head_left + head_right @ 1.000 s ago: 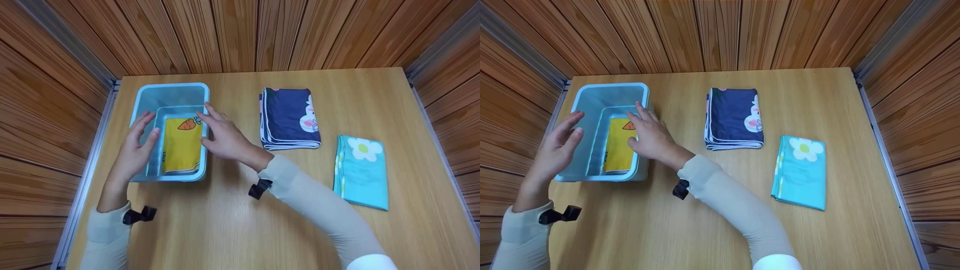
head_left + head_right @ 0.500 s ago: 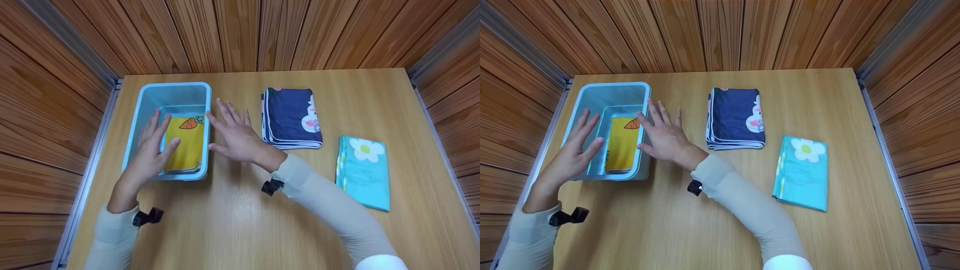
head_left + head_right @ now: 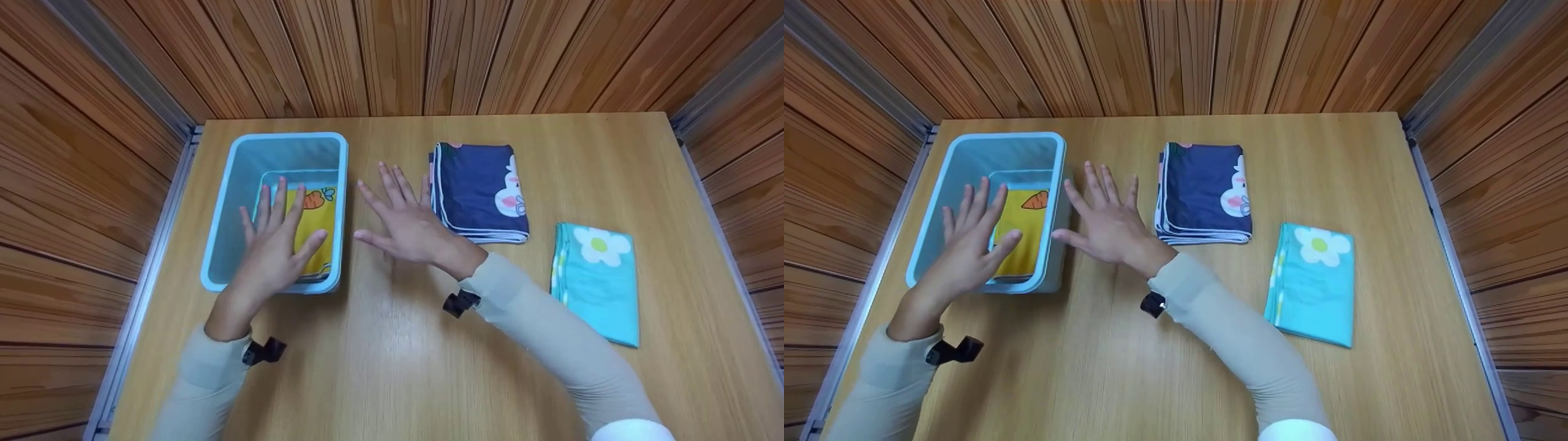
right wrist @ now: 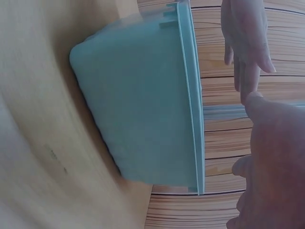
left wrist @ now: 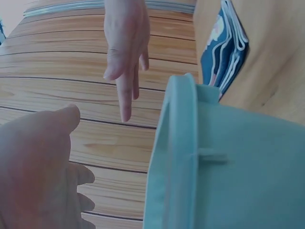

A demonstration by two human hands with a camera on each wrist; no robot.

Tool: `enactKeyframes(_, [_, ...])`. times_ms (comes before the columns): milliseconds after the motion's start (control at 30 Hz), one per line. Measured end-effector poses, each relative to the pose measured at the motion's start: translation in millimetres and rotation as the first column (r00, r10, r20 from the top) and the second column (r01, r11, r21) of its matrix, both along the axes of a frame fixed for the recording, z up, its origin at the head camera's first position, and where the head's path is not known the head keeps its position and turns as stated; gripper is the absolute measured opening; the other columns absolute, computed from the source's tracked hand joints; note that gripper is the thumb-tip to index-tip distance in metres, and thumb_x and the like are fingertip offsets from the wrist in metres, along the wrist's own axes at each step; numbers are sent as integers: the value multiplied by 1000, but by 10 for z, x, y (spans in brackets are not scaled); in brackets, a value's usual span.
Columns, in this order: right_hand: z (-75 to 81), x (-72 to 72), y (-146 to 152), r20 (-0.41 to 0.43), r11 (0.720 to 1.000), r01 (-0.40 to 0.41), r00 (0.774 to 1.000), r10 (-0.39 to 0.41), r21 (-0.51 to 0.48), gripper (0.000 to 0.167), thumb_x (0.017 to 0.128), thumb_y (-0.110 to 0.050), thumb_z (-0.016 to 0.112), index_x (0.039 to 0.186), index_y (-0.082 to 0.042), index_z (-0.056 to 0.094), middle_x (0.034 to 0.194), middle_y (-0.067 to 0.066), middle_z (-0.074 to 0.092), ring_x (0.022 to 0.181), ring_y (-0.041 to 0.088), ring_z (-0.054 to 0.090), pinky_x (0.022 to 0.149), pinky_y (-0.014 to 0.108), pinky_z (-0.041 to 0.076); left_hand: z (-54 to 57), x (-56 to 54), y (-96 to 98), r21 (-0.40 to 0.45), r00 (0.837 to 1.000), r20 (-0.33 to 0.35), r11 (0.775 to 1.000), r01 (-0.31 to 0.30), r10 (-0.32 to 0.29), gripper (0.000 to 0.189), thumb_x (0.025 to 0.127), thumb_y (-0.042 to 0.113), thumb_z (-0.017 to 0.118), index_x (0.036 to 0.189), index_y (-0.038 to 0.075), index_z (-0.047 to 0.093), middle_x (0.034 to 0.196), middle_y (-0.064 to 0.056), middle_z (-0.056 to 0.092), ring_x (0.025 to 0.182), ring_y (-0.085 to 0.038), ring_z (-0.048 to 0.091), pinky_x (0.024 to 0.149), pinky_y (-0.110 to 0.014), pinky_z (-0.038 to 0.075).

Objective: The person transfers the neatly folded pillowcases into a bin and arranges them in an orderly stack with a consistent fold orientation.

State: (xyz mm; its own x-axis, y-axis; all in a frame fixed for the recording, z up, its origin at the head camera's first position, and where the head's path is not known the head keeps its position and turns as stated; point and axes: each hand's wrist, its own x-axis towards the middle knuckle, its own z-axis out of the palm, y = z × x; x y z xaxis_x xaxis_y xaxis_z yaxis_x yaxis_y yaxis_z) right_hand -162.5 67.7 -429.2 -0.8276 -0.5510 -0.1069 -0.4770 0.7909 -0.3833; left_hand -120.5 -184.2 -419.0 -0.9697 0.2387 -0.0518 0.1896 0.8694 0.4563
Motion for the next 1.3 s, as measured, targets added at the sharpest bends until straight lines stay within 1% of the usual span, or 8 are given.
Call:
enactKeyframes(167, [-32,-11,80,-16,1000,-5,1000,5,8,82,101,-68,36,165,-26,6,169,12,-18,155,34,-15,111,66,-24,-30,-32,63,-8,1000,26,1000,16,-16,83,102,58,47,165,19,9,170,-10,-10,153,-37,-19,113,-67,-20])
enactKeyframes(367, [-43,-24,170,-7,1000,13,1000,-13,7,82,101,-67,37,165,-26,6,169,12,-16,155,35,-15,113,70,-16,-47,-71,170,-16,999,39,999,34,-34,87,100,61,47,165,19,8,170,-9,-10,153,-36,-19,113,-65,-21])
enactKeyframes(533, [-71,-36,246,18,1000,24,1000,-24,9,83,101,-68,36,165,-26,4,169,12,-18,154,35,-16,113,70,-15,-46,-88,274,-16,998,32,999,46,-45,88,100,64,44,165,18,7,170,-11,-9,154,-36,-18,113,-65,-22])
enactKeyframes(800, [-99,-40,379,38,998,45,998,-44,-46,83,102,-65,40,165,-23,7,169,14,-18,153,36,-19,112,71,-18,-43,-106,453,-16,1000,24,1000,15,-14,87,102,62,43,165,15,6,170,-14,-8,154,-37,-16,113,-69,-17])
enactKeyframes(967, [-103,-54,475,44,996,69,997,-67,-63,82,102,-63,41,165,-23,8,169,14,-17,153,34,-21,112,70,-18,-25,-117,608,11,1000,15,1000,-6,6,88,101,62,44,164,12,8,170,-16,-5,154,-38,-15,114,-69,-15])
enactKeyframes(1067, [-117,-64,535,46,994,91,995,-88,-65,83,102,-64,41,165,-23,8,169,13,-18,153,34,-20,112,71,-17,7,-124,716,22,1000,14,1000,-13,12,89,101,64,42,165,13,7,170,-14,-7,154,-37,-15,115,-68,-15])
enactKeyframes(1167, [-126,-77,588,59,991,114,992,-110,-65,83,101,-66,40,165,-24,7,169,12,-18,154,35,-19,112,70,-17,33,-122,802,9,1000,20,1000,-9,9,89,100,66,40,165,17,3,170,-10,-11,153,-33,-19,116,-66,-15])
enactKeyframes(1300, [-134,-93,649,73,988,134,989,-129,-72,83,101,-66,39,165,-24,7,169,13,-17,153,35,-20,112,69,-20,29,-132,867,-6,999,34,1000,-11,12,90,99,68,39,165,19,3,170,-8,-11,153,-30,-22,116,-63,-17])
